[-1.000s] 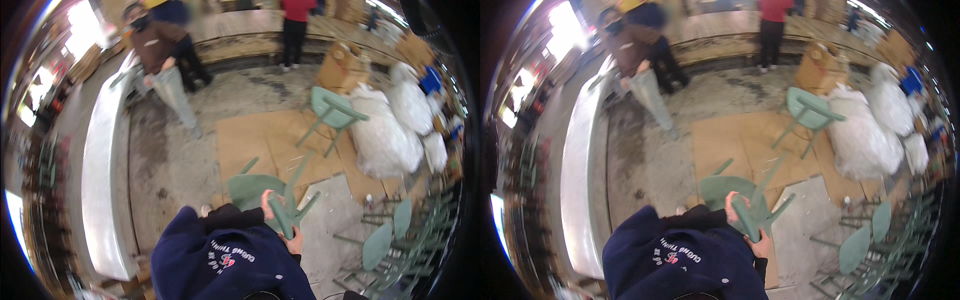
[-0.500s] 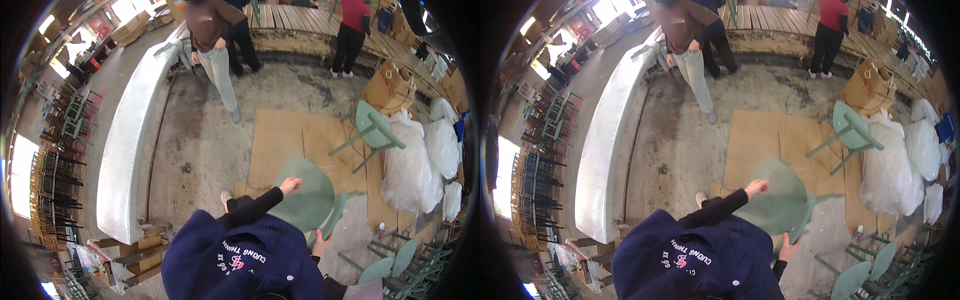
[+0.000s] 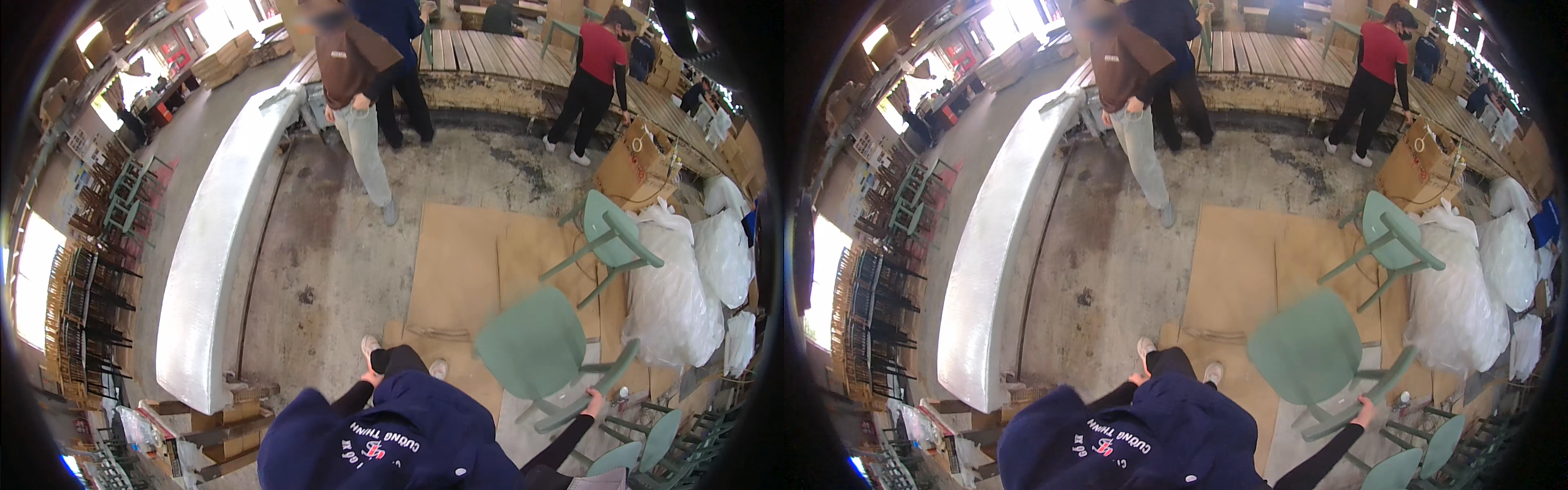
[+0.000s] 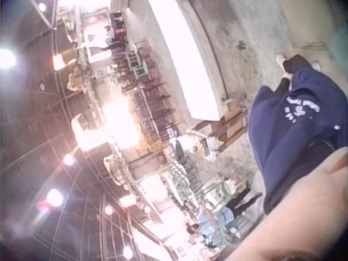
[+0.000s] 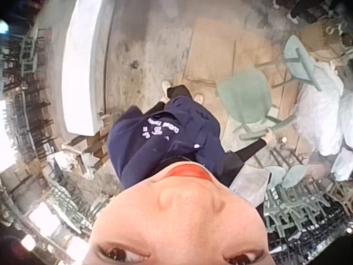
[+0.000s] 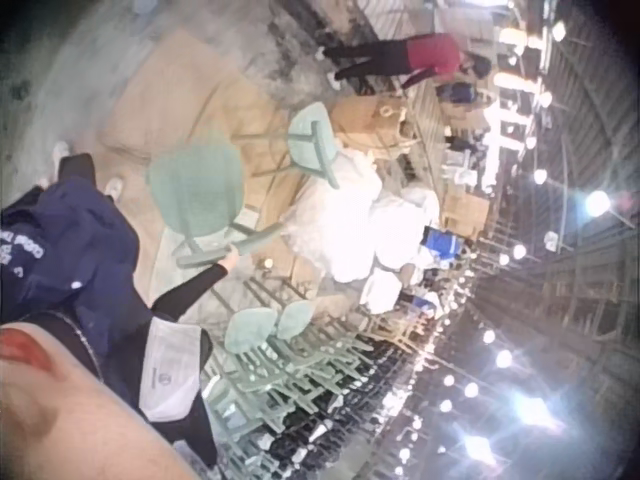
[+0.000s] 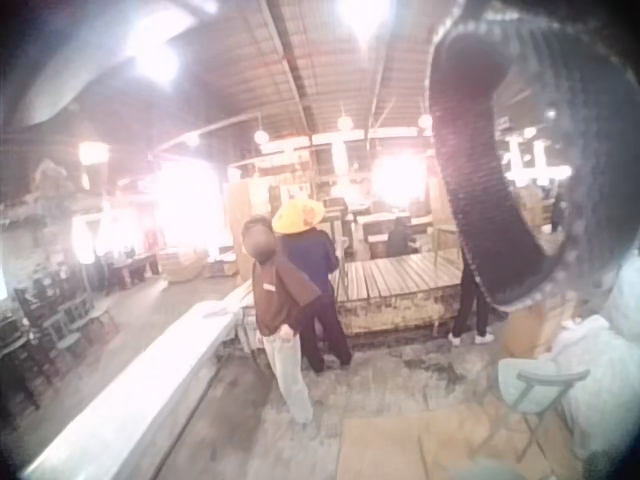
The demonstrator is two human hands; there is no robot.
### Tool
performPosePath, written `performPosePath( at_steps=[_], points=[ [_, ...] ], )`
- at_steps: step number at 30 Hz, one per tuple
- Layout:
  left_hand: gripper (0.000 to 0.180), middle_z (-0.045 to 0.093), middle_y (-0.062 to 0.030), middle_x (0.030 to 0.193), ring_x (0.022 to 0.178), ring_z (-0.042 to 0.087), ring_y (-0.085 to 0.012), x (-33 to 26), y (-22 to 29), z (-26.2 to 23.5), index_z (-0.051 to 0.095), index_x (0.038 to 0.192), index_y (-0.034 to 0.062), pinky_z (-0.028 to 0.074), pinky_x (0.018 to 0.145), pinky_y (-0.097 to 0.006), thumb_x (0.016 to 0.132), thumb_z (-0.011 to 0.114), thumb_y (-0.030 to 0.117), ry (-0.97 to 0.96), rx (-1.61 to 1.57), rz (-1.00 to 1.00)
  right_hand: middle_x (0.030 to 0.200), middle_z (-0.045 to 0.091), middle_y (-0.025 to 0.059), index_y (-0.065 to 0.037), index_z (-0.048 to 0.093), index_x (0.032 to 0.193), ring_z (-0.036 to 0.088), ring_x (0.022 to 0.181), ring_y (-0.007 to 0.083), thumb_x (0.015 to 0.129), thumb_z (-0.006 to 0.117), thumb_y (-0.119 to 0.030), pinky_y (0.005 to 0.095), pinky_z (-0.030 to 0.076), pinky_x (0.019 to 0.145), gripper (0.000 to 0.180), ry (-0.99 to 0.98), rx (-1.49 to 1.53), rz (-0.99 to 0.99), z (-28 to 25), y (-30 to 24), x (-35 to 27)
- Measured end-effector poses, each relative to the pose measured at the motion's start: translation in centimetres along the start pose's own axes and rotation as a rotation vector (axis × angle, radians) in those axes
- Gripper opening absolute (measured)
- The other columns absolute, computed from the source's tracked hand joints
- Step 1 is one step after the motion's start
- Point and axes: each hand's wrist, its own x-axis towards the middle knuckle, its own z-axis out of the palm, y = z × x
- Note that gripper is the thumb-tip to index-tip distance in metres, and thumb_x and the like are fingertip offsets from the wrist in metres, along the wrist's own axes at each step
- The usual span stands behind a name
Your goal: The person assembles green plastic chairs by inserting metal fasteners into the underside of the seat and tapping them with a hammer. The person repeatedly picks up chairs, positions them, and secures the fasteners before moving to the next unit.
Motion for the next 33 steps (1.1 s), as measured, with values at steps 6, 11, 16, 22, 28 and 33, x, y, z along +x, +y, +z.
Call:
performPosePath(
  at_steps=[6, 11, 16, 22, 28, 33],
  points=[
    [0.054, 0.064, -0.0194, 0.107, 0.105, 0.061, -0.0321, -1.0, 1.9, 4.3, 0.068, 0.103, 0.0060, 0.048, 0.088, -0.042, 0.074, 0.056, 0.050, -0.154, -0.111, 0.085, 0.078, 0.065, 0.0107, -0.001, 0.068, 0.075, 0.059, 0.076, 0.0271, 0.062, 0.063, -0.024, 0.0415, 0.048, 0.072, 0.027, 0.288, -0.348, -0.031, -18.3, 4.2, 8.7],
    [0.048, 0.065, -0.0145, 0.110, 0.107, 0.061, -0.0288, -2.9, -2.3, -3.6, 0.068, 0.105, 0.0098, 0.048, 0.089, -0.042, 0.078, 0.053, 0.047, -0.065, 0.148, -0.042, 0.085, 0.064, 0.0099, -0.001, 0.061, 0.093, 0.059, 0.075, 0.0232, 0.070, 0.061, -0.022, 0.0371, 0.049, 0.069, 0.030, 0.352, -0.836, 0.188, -8.1, 18.0, -2.9],
    [0.043, 0.065, -0.0096, 0.114, 0.109, 0.060, -0.0256, 2.0, 4.8, -5.6, 0.069, 0.106, 0.0136, 0.048, 0.089, -0.043, 0.082, 0.050, 0.044, -0.138, 0.584, 0.098, 0.091, 0.063, 0.0090, -0.001, 0.054, 0.110, 0.058, 0.074, 0.0194, 0.079, 0.060, -0.020, 0.0327, 0.050, 0.065, 0.037, 0.427, -0.999, 0.108, -4.0, 18.7, -8.5],
    [0.039, 0.066, -0.0195, 0.097, 0.088, 0.064, -0.0350, 5.7, 26.0, -12.2, 0.068, 0.093, 0.0046, 0.051, 0.076, -0.046, 0.082, 0.055, 0.040, 0.070, 0.338, 0.684, 0.084, 0.062, 0.0070, 0.000, 0.054, 0.111, 0.057, 0.071, 0.0160, 0.088, 0.060, -0.020, 0.0282, 0.048, 0.060, 0.031, -0.626, -0.362, -0.131, 22.3, 8.9, -5.7],
    [0.034, 0.067, -0.0176, 0.081, 0.081, 0.064, -0.0352, -8.9, 40.2, -14.4, 0.068, 0.081, 0.0047, 0.051, 0.073, -0.044, 0.083, 0.056, 0.037, 0.210, -0.102, 1.041, 0.067, 0.049, 0.0124, 0.002, 0.053, 0.076, 0.049, 0.061, 0.0200, 0.086, 0.062, -0.022, 0.0326, 0.040, 0.058, 0.027, -1.247, -0.283, -1.201, 46.7, -25.5, -29.0],
    [0.039, 0.068, -0.0157, 0.086, 0.082, 0.065, -0.0312, -6.1, 26.8, -18.7, 0.069, 0.091, 0.0064, 0.052, 0.073, -0.042, 0.081, 0.058, 0.042, 0.046, 0.184, 0.817, 0.077, 0.062, 0.0042, -0.002, 0.063, 0.085, 0.055, 0.066, 0.0133, 0.086, 0.063, -0.019, 0.0265, 0.043, 0.063, 0.017, -1.528, 0.113, -1.298, 48.8, -39.6, -42.0]
  ],
)
